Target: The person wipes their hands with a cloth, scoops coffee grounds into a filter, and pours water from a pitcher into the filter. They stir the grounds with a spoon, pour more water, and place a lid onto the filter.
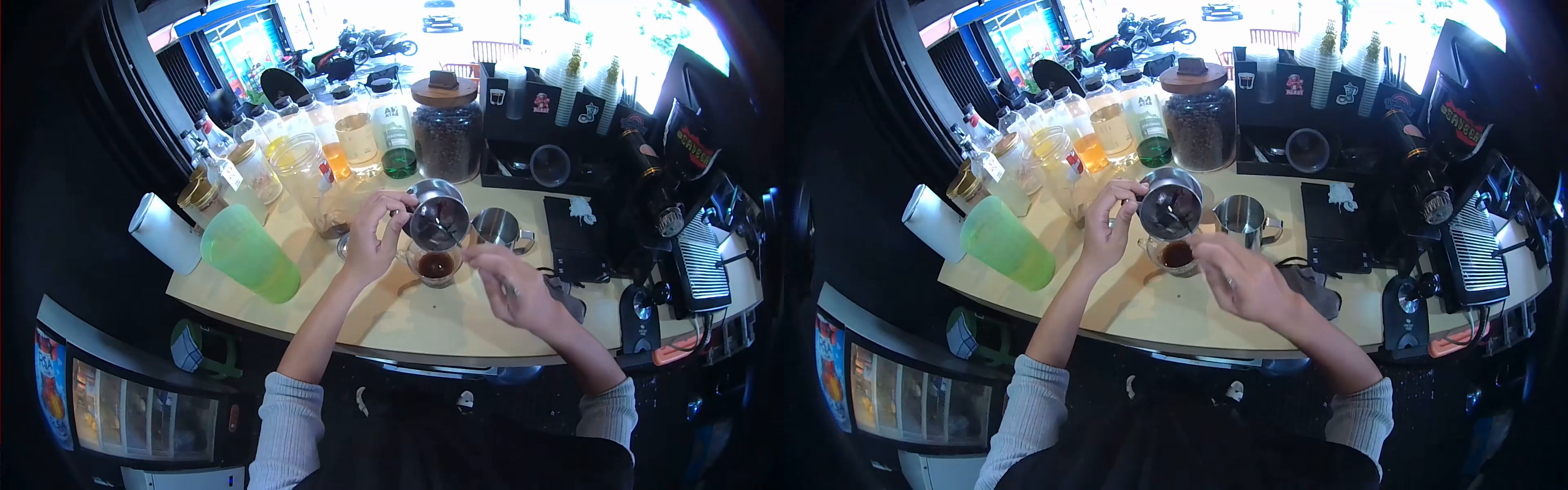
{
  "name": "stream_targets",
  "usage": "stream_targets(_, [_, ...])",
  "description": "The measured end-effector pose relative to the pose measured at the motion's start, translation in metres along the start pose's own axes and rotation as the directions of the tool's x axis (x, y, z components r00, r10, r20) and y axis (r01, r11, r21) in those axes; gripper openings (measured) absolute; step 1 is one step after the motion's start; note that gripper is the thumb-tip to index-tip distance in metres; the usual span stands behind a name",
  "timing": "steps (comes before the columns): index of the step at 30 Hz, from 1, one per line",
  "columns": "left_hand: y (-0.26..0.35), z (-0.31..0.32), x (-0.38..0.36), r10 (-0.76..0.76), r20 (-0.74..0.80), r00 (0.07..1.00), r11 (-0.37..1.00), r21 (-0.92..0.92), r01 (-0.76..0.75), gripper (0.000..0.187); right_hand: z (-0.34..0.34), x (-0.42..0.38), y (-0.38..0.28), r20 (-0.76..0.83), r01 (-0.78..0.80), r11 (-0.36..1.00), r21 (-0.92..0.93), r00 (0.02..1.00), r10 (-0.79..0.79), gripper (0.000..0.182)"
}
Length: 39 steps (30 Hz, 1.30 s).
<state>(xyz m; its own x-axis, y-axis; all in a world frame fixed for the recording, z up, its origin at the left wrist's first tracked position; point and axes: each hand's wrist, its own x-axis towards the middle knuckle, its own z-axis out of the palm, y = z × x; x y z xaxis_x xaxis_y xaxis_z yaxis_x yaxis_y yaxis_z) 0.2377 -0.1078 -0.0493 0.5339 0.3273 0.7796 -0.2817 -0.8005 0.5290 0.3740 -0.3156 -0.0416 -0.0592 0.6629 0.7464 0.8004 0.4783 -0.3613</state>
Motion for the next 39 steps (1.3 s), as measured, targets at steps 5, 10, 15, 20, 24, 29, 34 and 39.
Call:
stream_targets(5, [-0.006,-0.004,0.002,0.048,-0.008,0.999,0.998,-0.026,-0.048,0.011,-0.008,0.005,-0.013,-0.089,0.032,0.995,0.099,0.996,-0.023,0.024])
stream_targets(10, [-0.011,-0.007,-0.005,0.051,0.010,0.999,0.999,0.007,-0.051,0.010,-0.012,0.007,-0.008,0.030,-0.004,0.998,-0.056,1.000,0.006,0.028])
stream_targets(15, [-0.005,-0.006,-0.002,0.023,0.002,1.000,1.000,0.002,-0.023,0.008,-0.023,0.002,-0.015,0.107,-0.021,1.000,-0.004,0.994,0.021,0.030])
stream_targets(20, [-0.005,-0.006,-0.001,0.042,0.025,0.999,0.999,0.023,-0.042,0.008,-0.030,0.008,-0.012,0.106,0.016,0.997,-0.077,0.994,-0.008,0.031])
stream_targets(24, [-0.004,-0.009,-0.003,0.018,0.027,0.999,0.999,0.038,-0.019,0.008,-0.023,0.002,-0.012,0.146,0.040,0.992,-0.121,0.989,-0.022,0.029])
stream_targets(29, [-0.003,-0.009,-0.003,0.036,0.032,0.999,0.999,0.025,-0.037,0.008,-0.021,0.006,-0.014,0.132,0.062,0.991,-0.115,0.990,-0.046,0.031])
stream_targets(34, [-0.003,-0.009,-0.003,0.068,0.035,0.997,0.997,0.045,-0.070,0.007,-0.017,0.003,-0.017,0.183,0.063,0.993,-0.098,0.982,-0.044,0.031])
stream_targets(39, [0.002,-0.008,-0.004,0.039,0.042,0.998,0.995,0.087,-0.043,0.009,-0.018,0.002,-0.022,0.232,0.103,0.981,-0.167,0.971,-0.062,0.026])
